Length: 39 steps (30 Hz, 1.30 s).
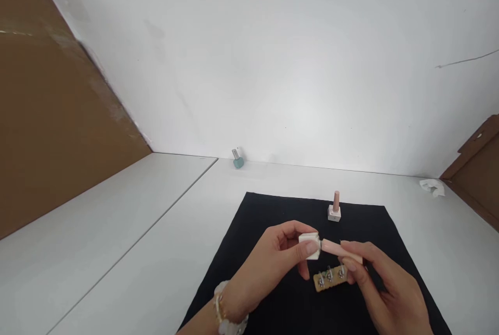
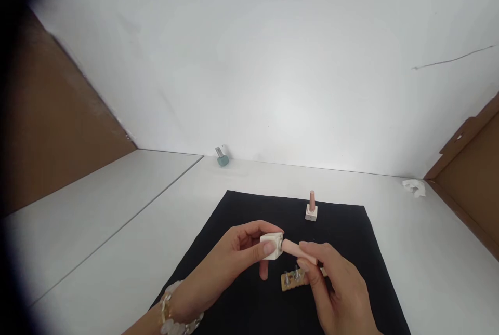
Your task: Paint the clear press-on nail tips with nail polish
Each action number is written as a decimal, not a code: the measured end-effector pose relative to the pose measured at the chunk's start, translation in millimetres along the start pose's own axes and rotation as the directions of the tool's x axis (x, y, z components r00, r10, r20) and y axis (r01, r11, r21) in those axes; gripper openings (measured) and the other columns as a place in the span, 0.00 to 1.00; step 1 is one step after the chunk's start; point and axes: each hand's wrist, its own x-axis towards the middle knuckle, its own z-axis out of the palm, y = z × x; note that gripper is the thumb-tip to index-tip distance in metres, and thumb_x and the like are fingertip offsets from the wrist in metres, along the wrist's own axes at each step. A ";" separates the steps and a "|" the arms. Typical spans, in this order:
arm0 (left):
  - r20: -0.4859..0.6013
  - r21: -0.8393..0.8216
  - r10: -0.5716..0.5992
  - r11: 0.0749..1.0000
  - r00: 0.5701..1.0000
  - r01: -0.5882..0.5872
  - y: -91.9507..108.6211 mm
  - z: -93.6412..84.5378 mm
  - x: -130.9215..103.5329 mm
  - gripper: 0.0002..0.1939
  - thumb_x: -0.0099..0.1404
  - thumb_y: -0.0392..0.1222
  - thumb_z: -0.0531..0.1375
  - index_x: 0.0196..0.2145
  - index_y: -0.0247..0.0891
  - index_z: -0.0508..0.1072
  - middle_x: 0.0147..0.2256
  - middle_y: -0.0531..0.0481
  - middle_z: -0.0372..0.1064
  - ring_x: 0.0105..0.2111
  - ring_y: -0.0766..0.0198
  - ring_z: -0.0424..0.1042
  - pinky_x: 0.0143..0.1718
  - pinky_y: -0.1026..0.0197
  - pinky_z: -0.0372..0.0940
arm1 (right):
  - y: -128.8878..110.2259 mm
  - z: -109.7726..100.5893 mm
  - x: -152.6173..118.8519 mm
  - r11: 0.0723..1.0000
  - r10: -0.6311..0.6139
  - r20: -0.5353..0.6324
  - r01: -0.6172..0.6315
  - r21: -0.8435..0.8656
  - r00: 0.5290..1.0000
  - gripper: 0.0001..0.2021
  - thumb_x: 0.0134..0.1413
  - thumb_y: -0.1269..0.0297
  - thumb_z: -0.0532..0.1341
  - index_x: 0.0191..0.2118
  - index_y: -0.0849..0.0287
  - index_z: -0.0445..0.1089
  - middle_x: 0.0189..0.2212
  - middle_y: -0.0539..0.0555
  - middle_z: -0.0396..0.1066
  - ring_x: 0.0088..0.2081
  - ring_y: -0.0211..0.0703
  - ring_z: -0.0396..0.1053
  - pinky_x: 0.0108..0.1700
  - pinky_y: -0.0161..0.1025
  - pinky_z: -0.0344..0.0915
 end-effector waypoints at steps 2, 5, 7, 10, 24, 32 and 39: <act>-0.010 0.033 0.040 0.999 0.999 -0.039 -1.4 0.4 -1.5 0.14 0.60 0.46 0.69 0.41 0.37 0.77 0.31 0.55 0.72 0.27 0.66 0.70 0.36 0.59 0.67 | -0.7 -1.7 1.0 0.993 0.087 0.078 -0.093 0.072 0.993 0.10 0.68 0.51 0.62 0.43 0.46 0.79 0.22 0.45 0.75 0.21 0.34 0.72 0.26 0.26 0.71; -0.058 0.126 0.110 0.987 0.992 -0.102 -2.2 -1.8 -2.5 0.13 0.58 0.42 0.69 0.41 0.40 0.78 0.32 0.55 0.73 0.34 0.61 0.72 0.39 0.59 0.68 | -0.7 -5.4 7.3 0.954 0.230 0.128 -0.250 0.165 0.965 0.13 0.68 0.48 0.61 0.40 0.48 0.78 0.20 0.45 0.74 0.19 0.34 0.71 0.24 0.26 0.70; -0.110 0.148 0.138 0.981 0.984 -0.122 -2.3 -7.0 0.1 0.13 0.59 0.43 0.69 0.42 0.41 0.78 0.36 0.53 0.76 0.38 0.59 0.74 0.44 0.57 0.69 | 0.1 -9.1 12.2 0.930 0.335 -0.010 -0.329 0.166 0.942 0.15 0.66 0.46 0.62 0.40 0.49 0.79 0.23 0.47 0.75 0.23 0.36 0.72 0.27 0.28 0.71; -0.220 0.202 0.151 0.974 0.964 -0.107 -6.6 -20.0 9.7 0.13 0.61 0.50 0.67 0.41 0.41 0.76 0.42 0.48 0.80 0.44 0.54 0.79 0.50 0.53 0.71 | 4.4 -16.6 19.2 0.900 0.436 -0.245 -0.409 0.153 0.866 0.17 0.63 0.43 0.64 0.42 0.51 0.79 0.25 0.48 0.75 0.29 0.39 0.73 0.35 0.32 0.72; -0.441 0.551 0.279 0.834 0.853 0.012 -63.4 -49.9 45.6 0.12 0.63 0.54 0.58 0.38 0.45 0.68 0.50 0.41 0.81 0.57 0.43 0.75 0.62 0.41 0.62 | 31.6 -24.8 39.8 0.533 0.631 -0.074 -0.362 0.765 0.772 0.19 0.44 0.48 0.77 0.36 0.57 0.80 0.25 0.45 0.63 0.26 0.34 0.58 0.26 0.32 0.62; -0.502 0.620 0.270 0.775 0.821 0.124 -61.7 -51.3 31.2 0.24 0.57 0.57 0.60 0.47 0.41 0.72 0.53 0.37 0.77 0.55 0.37 0.75 0.57 0.39 0.67 | 44.9 -40.9 48.4 0.402 0.622 0.013 -0.333 0.853 0.783 0.16 0.44 0.53 0.79 0.33 0.58 0.80 0.25 0.44 0.62 0.26 0.32 0.57 0.25 0.29 0.63; -0.554 0.619 0.338 0.778 0.760 0.105 -53.0 -19.9 -4.9 0.29 0.60 0.62 0.59 0.51 0.39 0.71 0.50 0.38 0.76 0.51 0.42 0.77 0.53 0.46 0.71 | 59.5 -39.7 48.7 0.307 0.688 0.034 -0.332 0.892 0.725 0.18 0.48 0.50 0.77 0.34 0.60 0.80 0.33 0.49 0.76 0.27 0.33 0.67 0.25 0.29 0.67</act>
